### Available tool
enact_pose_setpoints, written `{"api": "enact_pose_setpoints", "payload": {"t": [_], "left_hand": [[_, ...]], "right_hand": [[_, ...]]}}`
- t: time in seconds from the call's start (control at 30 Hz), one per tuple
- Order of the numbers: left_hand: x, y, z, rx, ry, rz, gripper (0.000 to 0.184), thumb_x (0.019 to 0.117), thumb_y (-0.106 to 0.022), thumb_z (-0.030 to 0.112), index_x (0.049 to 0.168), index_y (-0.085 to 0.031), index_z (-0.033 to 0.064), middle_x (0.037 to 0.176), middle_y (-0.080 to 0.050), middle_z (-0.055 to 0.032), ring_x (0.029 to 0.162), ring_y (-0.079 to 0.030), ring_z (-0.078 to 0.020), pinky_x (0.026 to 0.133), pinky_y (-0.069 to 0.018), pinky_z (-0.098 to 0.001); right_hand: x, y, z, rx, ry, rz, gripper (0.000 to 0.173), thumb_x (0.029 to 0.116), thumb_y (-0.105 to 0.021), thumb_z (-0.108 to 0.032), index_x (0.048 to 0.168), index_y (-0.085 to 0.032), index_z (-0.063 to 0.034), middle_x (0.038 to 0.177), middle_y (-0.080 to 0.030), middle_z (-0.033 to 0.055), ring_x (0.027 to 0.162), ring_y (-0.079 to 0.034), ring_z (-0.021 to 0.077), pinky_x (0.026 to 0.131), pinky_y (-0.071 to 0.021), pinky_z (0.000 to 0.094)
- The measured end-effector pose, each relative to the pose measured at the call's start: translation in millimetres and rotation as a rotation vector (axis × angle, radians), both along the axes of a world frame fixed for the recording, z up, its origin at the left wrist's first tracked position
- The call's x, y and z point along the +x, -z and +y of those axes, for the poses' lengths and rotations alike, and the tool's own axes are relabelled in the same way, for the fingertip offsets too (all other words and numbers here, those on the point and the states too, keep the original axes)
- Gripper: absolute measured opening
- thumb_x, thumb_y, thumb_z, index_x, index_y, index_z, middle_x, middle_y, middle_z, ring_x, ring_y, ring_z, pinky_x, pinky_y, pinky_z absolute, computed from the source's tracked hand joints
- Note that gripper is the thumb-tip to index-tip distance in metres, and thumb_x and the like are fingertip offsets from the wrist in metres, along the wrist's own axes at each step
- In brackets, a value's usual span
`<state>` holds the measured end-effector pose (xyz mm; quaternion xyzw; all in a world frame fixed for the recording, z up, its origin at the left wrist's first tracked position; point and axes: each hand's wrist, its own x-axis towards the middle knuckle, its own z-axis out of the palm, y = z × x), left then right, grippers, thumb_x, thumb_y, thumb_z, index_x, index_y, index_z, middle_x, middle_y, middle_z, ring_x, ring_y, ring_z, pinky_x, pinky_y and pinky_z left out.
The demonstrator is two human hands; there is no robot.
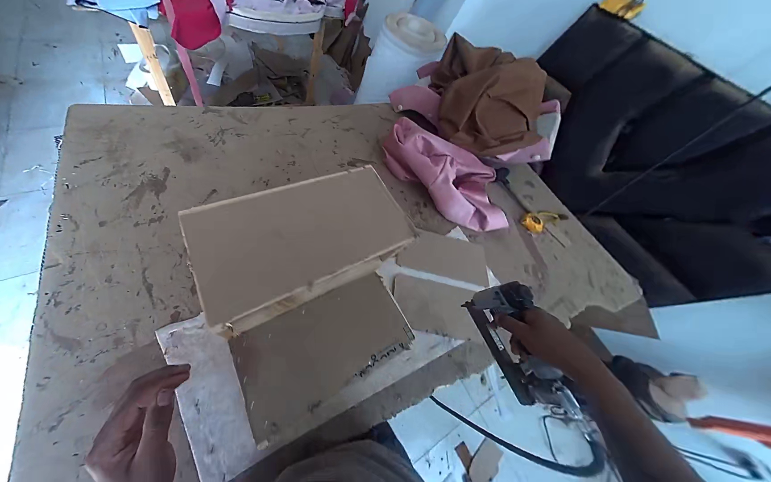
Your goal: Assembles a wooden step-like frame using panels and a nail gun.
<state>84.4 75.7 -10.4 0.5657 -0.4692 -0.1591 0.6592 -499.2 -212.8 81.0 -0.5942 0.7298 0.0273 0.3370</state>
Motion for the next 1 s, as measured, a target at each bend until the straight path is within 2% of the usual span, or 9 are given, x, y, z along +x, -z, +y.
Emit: {"api": "enact_pose_setpoints", "payload": {"t": [0.13,0.23,0.33,0.47,0.6,0.67,0.77,0.87,1.0], "left_hand": [[-75,-64,13,-0.005,0.229,-0.117,0.028,0.1066,-0.052,0.037,0.107,-0.075,0.0193,0.112,-0.074,0.0005,0.106,-0.071,-0.018,0.092,-0.0594,-0.0371],[-165,-97,-24,0.008,0.52,-0.054,0.033,0.1062,-0.054,0.038,0.104,-0.075,0.014,0.109,-0.075,-0.0058,0.104,-0.071,-0.0221,0.091,-0.0608,-0.0411],[-271,-90,-110,0.191,0.733,-0.021,0.035,0.1049,-0.057,0.036,0.115,-0.074,0.0077,0.119,-0.073,-0.0078,0.113,-0.069,-0.0223,0.1,-0.0588,-0.0452],[-366,-45,-203,0.509,0.716,0.162,0.039,0.1029,-0.062,0.033,0.135,-0.065,0.0097,0.134,-0.067,-0.0036,0.125,-0.064,-0.0192,0.108,-0.0545,-0.0437],[-373,6,-147,0.635,0.592,0.66,0.047,0.1092,-0.048,0.035,0.137,-0.059,-0.0019,0.132,-0.065,-0.0196,0.117,-0.066,-0.0352,0.104,-0.0548,-0.0533],[-369,25,-85,0.698,0.174,0.876,0.058,0.1106,-0.033,0.044,0.141,-0.053,-0.0013,0.134,-0.065,-0.0213,0.12,-0.065,-0.0364,0.104,-0.0542,-0.0548],[-349,29,-65,0.407,-0.475,1.06,0.079,0.1052,-0.021,0.067,0.151,-0.039,0.0053,0.139,-0.06,-0.0209,0.123,-0.063,-0.0367,0.1,-0.0543,-0.057],[-328,15,-100,0.039,-0.607,1.196,0.084,0.0976,-0.032,0.078,0.159,-0.033,0.021,0.152,-0.052,-0.0129,0.137,-0.054,-0.0342,0.108,-0.0475,-0.0626],[-313,2,-128,-0.115,-0.775,1.108,0.05,0.1074,-0.05,0.04,0.145,-0.048,0.0071,0.132,-0.064,-0.0194,0.119,-0.065,-0.0342,0.097,-0.0555,-0.0591]], "right_hand": [[-121,82,-28,-0.161,0.142,0.311,0.05,0.1004,-0.061,-0.042,0.125,-0.061,0.0017,0.099,-0.069,0.0284,0.088,-0.069,0.0464,0.078,-0.0536,0.0692],[-185,109,-63,-0.337,0.259,0.38,0.058,0.0979,-0.064,-0.031,0.138,-0.051,0.0085,0.129,-0.053,0.0432,0.114,-0.057,0.0604,0.089,-0.0465,0.0767],[-231,134,-111,-0.393,0.39,0.332,0.074,0.0903,-0.07,-0.027,0.152,-0.038,0.0009,0.149,-0.033,0.0447,0.125,-0.047,0.0654,0.091,-0.0449,0.0792],[-226,148,-134,-0.584,0.193,0.079,0.073,0.0888,-0.075,-0.03,0.149,-0.046,0.0009,0.151,-0.034,0.0406,0.135,-0.035,0.065,0.102,-0.0334,0.0826],[-120,120,-129,-0.575,-0.049,-0.463,0.046,0.1004,-0.064,-0.031,0.137,-0.059,-0.0025,0.141,-0.056,0.0235,0.131,-0.056,0.0363,0.106,-0.0496,0.0579],[-42,103,-131,-0.443,-0.187,-0.793,0.043,0.1022,-0.061,-0.031,0.136,-0.061,-0.0052,0.138,-0.06,0.0153,0.126,-0.061,0.0268,0.103,-0.0546,0.0502],[82,47,-160,-0.414,-0.38,-1.108,0.046,0.1014,-0.061,-0.04,0.136,-0.063,-0.0096,0.138,-0.062,0.0081,0.127,-0.061,0.0208,0.106,-0.0538,0.0462],[204,-11,-205,-0.392,-0.581,-1.179,0.058,0.1028,-0.053,-0.054,0.145,-0.056,-0.0143,0.148,-0.056,0.0048,0.137,-0.053,0.0177,0.112,-0.0489,0.0463],[308,-18,-218,-0.137,-0.675,-1.16,0.053,0.099,-0.058,-0.057,0.134,-0.067,-0.0183,0.133,-0.067,0.0053,0.123,-0.063,0.0199,0.102,-0.0534,0.0523]]}}
